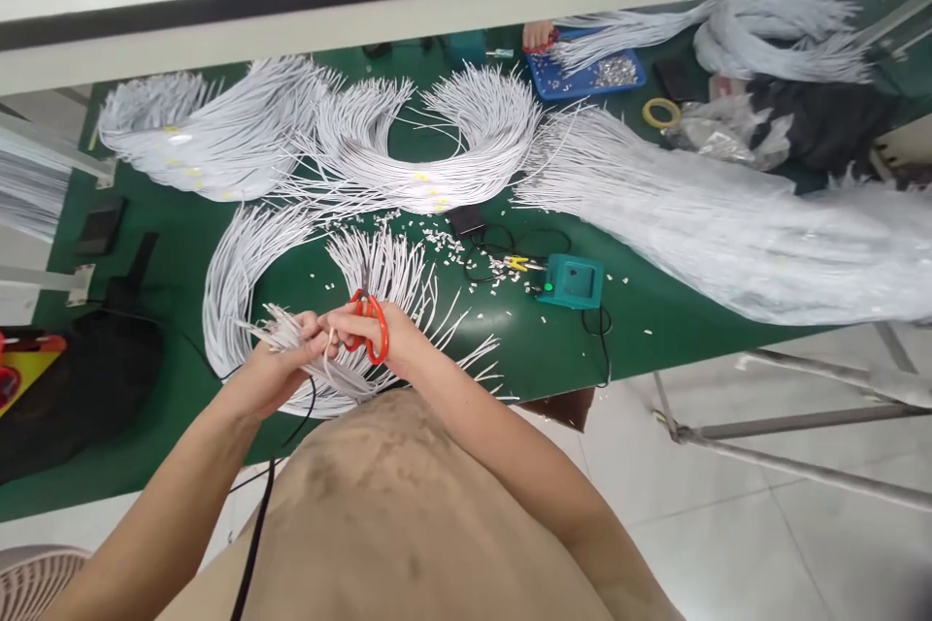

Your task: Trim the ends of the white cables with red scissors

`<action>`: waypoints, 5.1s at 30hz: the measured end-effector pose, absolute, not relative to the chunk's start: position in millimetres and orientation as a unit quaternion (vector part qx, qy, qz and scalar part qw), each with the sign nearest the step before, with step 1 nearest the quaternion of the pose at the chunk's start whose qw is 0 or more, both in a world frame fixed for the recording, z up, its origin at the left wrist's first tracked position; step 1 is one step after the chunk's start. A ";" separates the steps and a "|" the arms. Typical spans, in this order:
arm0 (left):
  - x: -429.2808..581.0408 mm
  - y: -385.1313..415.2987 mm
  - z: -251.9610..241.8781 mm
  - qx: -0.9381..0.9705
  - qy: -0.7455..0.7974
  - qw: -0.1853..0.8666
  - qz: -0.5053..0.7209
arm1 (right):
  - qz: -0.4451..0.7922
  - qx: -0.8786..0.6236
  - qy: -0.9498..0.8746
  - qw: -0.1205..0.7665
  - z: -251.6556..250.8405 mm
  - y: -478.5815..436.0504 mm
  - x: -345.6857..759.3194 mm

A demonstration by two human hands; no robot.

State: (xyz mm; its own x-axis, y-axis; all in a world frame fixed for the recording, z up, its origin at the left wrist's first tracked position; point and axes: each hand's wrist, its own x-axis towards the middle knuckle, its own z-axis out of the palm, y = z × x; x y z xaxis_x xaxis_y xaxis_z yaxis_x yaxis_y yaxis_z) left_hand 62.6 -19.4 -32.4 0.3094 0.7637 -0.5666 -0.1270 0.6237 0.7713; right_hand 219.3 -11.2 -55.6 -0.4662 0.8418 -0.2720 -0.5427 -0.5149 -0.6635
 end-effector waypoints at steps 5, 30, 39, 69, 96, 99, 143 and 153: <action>46.6 -19.3 -31.9 0.328 0.495 0.753 0.284 | 0.809 -0.324 -0.257 0.418 -45.8 -16.9 204.2; 83.6 -14.3 -31.2 0.331 0.530 0.665 0.409 | 0.468 -0.566 -0.616 0.284 -69.7 -9.5 239.6; 75.7 -22.6 -24.5 0.401 0.533 0.612 0.426 | 0.255 -0.579 -0.769 0.086 -35.0 -19.5 229.6; 30.1 -27.8 -11.8 0.418 0.477 0.625 0.455 | 0.114 -0.545 -0.830 0.035 -20.5 -24.0 185.0; 37.2 -30.4 -9.5 0.434 0.528 0.600 0.416 | 0.577 -0.527 -0.506 0.364 -6.2 -14.1 189.1; 39.5 -30.6 -10.4 0.432 0.526 0.600 0.421 | 0.595 -0.529 -0.476 0.374 -5.8 -15.3 185.6; 35.4 -13.1 -12.3 0.479 0.543 0.617 0.308 | 0.394 -0.561 -0.528 0.502 -7.5 -5.6 189.2; 33.7 -13.5 -27.2 0.487 0.549 0.578 0.357 | 0.414 -0.546 -0.632 0.361 -14.7 -1.0 173.6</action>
